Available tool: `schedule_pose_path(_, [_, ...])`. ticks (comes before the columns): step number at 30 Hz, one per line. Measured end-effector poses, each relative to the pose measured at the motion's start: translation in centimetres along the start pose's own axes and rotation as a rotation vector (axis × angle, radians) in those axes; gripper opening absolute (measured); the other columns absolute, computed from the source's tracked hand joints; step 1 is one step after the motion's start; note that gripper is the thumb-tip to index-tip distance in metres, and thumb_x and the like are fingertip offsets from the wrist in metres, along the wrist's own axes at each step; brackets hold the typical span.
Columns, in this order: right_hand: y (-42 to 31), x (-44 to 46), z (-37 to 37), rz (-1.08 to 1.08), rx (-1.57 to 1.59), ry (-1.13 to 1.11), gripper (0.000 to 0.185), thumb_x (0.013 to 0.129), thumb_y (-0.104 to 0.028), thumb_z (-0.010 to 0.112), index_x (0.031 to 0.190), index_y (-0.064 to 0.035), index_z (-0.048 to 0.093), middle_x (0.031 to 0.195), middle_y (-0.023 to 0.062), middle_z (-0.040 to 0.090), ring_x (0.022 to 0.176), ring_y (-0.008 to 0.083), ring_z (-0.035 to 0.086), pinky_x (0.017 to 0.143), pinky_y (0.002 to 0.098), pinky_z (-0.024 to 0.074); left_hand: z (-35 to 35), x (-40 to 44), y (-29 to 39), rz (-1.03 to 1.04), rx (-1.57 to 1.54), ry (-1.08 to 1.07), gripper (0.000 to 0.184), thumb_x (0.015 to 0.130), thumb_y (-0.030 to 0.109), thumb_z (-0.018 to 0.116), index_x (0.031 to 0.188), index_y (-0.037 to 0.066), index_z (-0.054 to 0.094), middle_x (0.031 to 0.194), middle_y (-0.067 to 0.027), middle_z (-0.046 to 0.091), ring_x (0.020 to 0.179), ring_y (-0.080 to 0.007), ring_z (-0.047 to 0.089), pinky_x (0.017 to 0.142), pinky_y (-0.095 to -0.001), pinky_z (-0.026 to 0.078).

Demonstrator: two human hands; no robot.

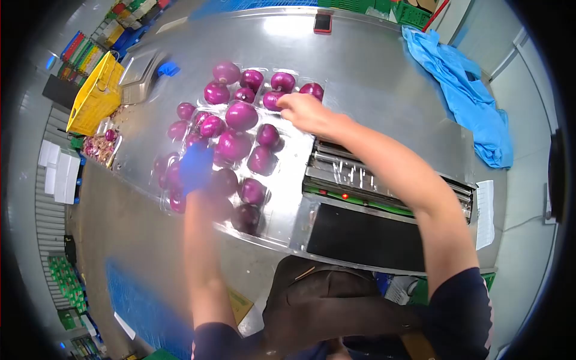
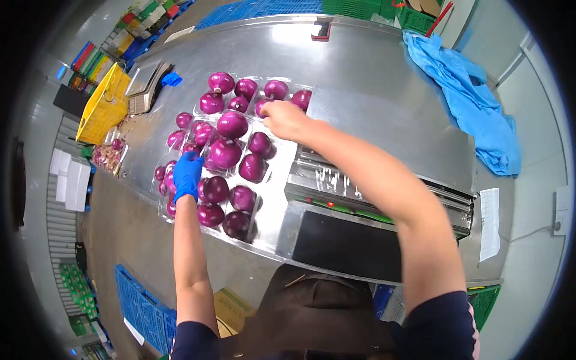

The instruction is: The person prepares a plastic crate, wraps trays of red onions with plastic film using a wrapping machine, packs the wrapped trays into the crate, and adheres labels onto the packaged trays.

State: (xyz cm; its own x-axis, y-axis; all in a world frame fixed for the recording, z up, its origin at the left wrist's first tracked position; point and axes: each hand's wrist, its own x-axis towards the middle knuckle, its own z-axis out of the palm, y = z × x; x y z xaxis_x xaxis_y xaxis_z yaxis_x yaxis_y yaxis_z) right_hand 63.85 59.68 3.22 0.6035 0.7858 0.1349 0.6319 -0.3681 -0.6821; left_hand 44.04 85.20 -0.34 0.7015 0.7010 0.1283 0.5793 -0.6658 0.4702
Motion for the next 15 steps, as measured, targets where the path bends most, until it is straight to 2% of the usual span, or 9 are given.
schedule_pose_path(2, [1.4,5.0,4.4,0.145,-0.157,-0.081,0.033,0.08,-0.007,0.055,0.111,0.0008,0.063,0.11,0.0236,0.063,0.104,0.0362,0.061,0.089,0.0445,0.0491,1.3,2.3,-1.7,0.002,0.116,-0.094,0.03,0.077,0.033,0.063,0.097,0.012,0.072,0.097,-0.015,0.069,0.094,-0.0316,0.065,0.083,-0.0389,0.049])
schedule_pose_path(3, [1.9,6.8,5.9,0.237,-0.241,-0.108,0.034,0.079,-0.006,0.055,0.112,0.0002,0.063,0.109,0.0244,0.063,0.106,0.0366,0.061,0.09,0.0447,0.0494,1.8,2.7,-2.2,0.0,0.029,-0.044,0.028,0.076,0.03,0.063,0.096,0.012,0.072,0.095,-0.0142,0.07,0.091,-0.0308,0.066,0.081,-0.0388,0.05])
schedule_pose_path(5, [2.4,8.8,7.9,0.351,-0.245,-0.248,0.038,0.079,-0.005,0.052,0.116,-0.0044,0.062,0.114,0.0225,0.061,0.109,0.0336,0.059,0.093,0.0435,0.0469,4.0,4.0,-4.3,-0.003,0.127,-0.024,0.028,0.077,0.031,0.062,0.096,0.013,0.072,0.092,-0.0136,0.07,0.087,-0.0306,0.067,0.079,-0.0391,0.051])
schedule_pose_path(6, [4.8,10.4,10.3,0.333,-0.285,-0.266,0.036,0.078,-0.006,0.055,0.113,-0.0045,0.062,0.111,0.0206,0.063,0.102,0.0339,0.062,0.089,0.0423,0.0491,5.0,4.3,-5.2,0.003,0.107,0.01,0.028,0.075,0.029,0.065,0.094,0.01,0.072,0.087,-0.0145,0.07,0.083,-0.0286,0.068,0.077,-0.0378,0.051])
schedule_pose_path(9, [4.1,9.9,9.7,0.392,0.017,-0.138,0.035,0.075,-0.006,0.057,0.11,-0.0036,0.063,0.101,0.0207,0.066,0.093,0.0346,0.066,0.084,0.0422,0.0512,6.3,4.3,-6.4,0.123,0.075,0.006,0.025,0.075,0.022,0.068,0.092,0.004,0.07,0.081,-0.0149,0.071,0.077,-0.0246,0.069,0.073,-0.035,0.052])
schedule_pose_path(10, [4.0,9.7,9.7,0.333,-0.037,-0.074,0.026,0.075,-0.009,0.059,0.098,0.0009,0.066,0.089,0.0234,0.067,0.085,0.0374,0.066,0.079,0.0441,0.0517,6.3,4.3,-6.3,0.075,-0.103,-0.052,0.023,0.075,0.018,0.067,0.091,0.002,0.07,0.079,-0.0135,0.07,0.072,-0.0225,0.068,0.069,-0.0333,0.051])
schedule_pose_path(13, [2.6,9.6,8.4,0.245,-0.15,-0.079,0.019,0.075,-0.01,0.059,0.083,0.0048,0.066,0.082,0.027,0.064,0.084,0.0398,0.065,0.078,0.0458,0.0507,4.3,5.2,-4.9,-0.055,-0.623,-0.228,0.017,0.077,0.009,0.066,0.09,-0.002,0.067,0.071,-0.0092,0.067,0.06,-0.0161,0.064,0.056,-0.0282,0.047])
schedule_pose_path(14, [2.0,9.2,6.8,0.198,-0.165,-0.139,0.027,0.078,-0.018,0.063,0.086,0.0076,0.066,0.095,0.027,0.065,0.094,0.0396,0.064,0.084,0.0455,0.0511,3.0,5.1,-3.6,-0.119,-0.649,-0.252,0.014,0.078,0.006,0.064,0.09,-0.002,0.067,0.071,-0.008,0.066,0.058,-0.0136,0.061,0.053,-0.0256,0.044])
schedule_pose_path(15, [2.0,8.7,5.9,0.168,-0.113,-0.063,0.025,0.076,-0.019,0.063,0.077,0.006,0.066,0.085,0.0276,0.065,0.085,0.0408,0.065,0.079,0.0465,0.052,1.8,5.0,-2.5,-0.138,-0.693,-0.247,0.013,0.078,0.003,0.063,0.09,-0.002,0.067,0.072,-0.0072,0.066,0.058,-0.0126,0.06,0.053,-0.0249,0.044])
